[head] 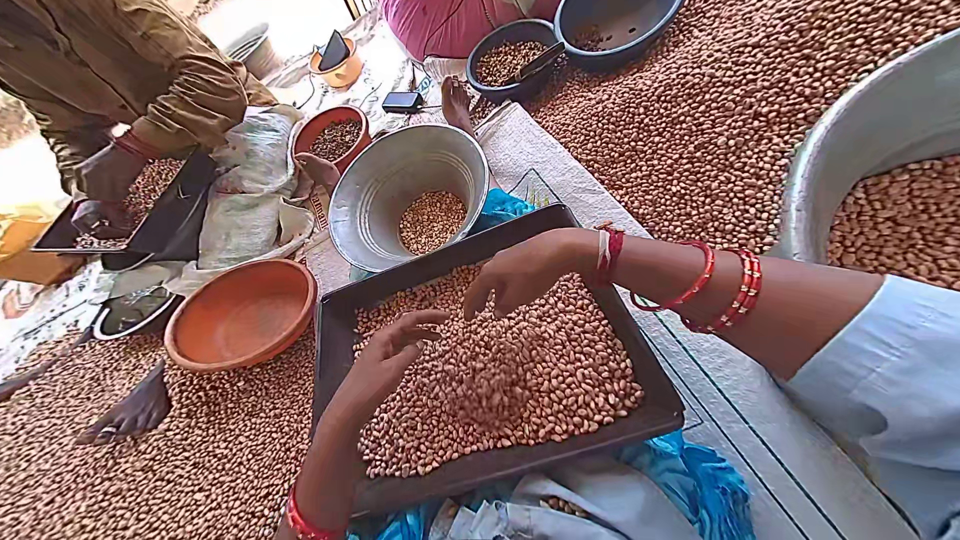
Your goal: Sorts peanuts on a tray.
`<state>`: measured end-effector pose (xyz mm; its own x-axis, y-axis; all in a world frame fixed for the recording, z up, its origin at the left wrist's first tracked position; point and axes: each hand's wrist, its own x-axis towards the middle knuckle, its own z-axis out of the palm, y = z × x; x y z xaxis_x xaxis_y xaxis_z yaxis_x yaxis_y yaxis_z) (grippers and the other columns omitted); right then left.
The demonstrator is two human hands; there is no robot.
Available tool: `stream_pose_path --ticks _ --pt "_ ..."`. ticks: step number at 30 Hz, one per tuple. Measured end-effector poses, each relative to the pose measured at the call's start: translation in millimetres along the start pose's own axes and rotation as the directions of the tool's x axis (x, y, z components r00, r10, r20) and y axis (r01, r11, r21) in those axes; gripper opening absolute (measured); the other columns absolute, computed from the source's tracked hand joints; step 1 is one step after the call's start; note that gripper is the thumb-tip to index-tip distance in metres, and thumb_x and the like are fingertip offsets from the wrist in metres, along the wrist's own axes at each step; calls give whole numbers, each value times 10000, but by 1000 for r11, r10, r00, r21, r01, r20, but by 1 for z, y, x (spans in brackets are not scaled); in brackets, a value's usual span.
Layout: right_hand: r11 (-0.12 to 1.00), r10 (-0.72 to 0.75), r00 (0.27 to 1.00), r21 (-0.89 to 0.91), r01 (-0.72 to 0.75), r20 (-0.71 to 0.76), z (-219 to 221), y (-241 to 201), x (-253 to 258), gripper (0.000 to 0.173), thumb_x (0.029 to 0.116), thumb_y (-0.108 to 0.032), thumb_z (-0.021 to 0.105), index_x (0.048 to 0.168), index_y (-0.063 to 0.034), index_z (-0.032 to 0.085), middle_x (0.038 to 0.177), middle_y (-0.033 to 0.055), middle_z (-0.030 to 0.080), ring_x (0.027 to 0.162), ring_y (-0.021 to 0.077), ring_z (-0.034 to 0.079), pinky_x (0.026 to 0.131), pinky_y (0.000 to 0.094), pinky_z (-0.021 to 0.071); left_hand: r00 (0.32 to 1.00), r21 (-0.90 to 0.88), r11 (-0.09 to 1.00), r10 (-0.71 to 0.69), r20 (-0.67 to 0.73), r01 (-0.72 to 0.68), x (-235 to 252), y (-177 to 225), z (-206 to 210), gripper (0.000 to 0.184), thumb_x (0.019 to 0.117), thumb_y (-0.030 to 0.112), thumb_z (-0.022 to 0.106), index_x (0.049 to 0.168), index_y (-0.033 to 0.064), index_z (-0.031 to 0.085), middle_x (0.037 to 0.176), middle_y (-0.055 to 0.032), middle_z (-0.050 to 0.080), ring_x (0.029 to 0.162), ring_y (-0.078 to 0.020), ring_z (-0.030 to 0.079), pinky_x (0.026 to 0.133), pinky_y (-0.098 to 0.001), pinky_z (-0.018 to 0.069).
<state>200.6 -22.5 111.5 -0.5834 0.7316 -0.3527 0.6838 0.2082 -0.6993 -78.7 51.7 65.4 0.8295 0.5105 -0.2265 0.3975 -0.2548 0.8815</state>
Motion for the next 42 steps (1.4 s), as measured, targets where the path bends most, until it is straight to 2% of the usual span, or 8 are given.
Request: stream_pose_path --ticks 3,9,13,19,25,32,37,42 --pt "982 14 986 -184 -44 -165 -10 11 -3 296 1015 -36 605 1294 -74 698 1166 127 732 1061 261 694 943 470 529 968 331 943 42 -249 45 -5 -7 2 331 966 81 508 1242 82 692 1268 -76 681 1126 -178 669 972 -388 550" --pt "886 197 961 -386 -259 -193 -16 21 -13 149 1013 -125 619 1088 -76 738 969 131 705 943 323 674 793 553 517 968 529 840 218 -124 -121 12 10 51 137 940 101 663 1011 102 781 1005 -42 755 957 -176 719 887 -395 583" --pt "850 270 950 -425 -311 -155 -14 13 -12 149 996 -189 657 1001 -71 748 931 124 694 915 321 667 758 548 508 942 651 728 331 -58 -216 28 23 88 137 943 146 674 994 135 801 950 -78 731 903 -252 710 798 -426 586" --pt "811 316 947 -500 -303 -61 -6 12 -6 113 936 -187 726 971 -80 742 919 112 687 885 307 671 727 531 524 960 726 655 278 26 -210 41 29 99 104 907 124 696 964 100 781 965 -115 721 960 -311 696 822 -464 573" --pt "794 382 924 -519 -317 20 14 5 -2 160 894 -163 775 927 -16 722 900 134 685 857 314 669 724 519 517 912 713 695 348 -217 -95 47 41 52 120 924 131 701 1006 91 778 950 -110 716 853 -276 698 755 -448 575" --pt "787 416 909 -516 -338 40 24 -3 0 203 896 -123 767 949 53 683 959 192 672 912 365 668 743 544 522 969 722 657 236 74 -215 42 28 101 131 924 151 695 984 93 796 989 -137 720 990 -331 692 837 -483 568" --pt "795 390 920 -521 -310 47 31 -6 2 196 906 -88 747 977 72 661 990 215 658 949 388 659 765 553 519 972 541 828 223 -79 -146 47 22 74 149 925 157 679 977 46 763 918 -74 747 847 -166 719 806 -357 591" --pt "793 355 934 -543 -277 42 36 -4 5 159 911 -58 722 966 76 658 990 224 658 958 401 662 772 563 520 996 -71 996 40 -82 -46 57 15 64 208 853 74 448 997 58 597 817 54 604 669 -27 587 630 -216 515"
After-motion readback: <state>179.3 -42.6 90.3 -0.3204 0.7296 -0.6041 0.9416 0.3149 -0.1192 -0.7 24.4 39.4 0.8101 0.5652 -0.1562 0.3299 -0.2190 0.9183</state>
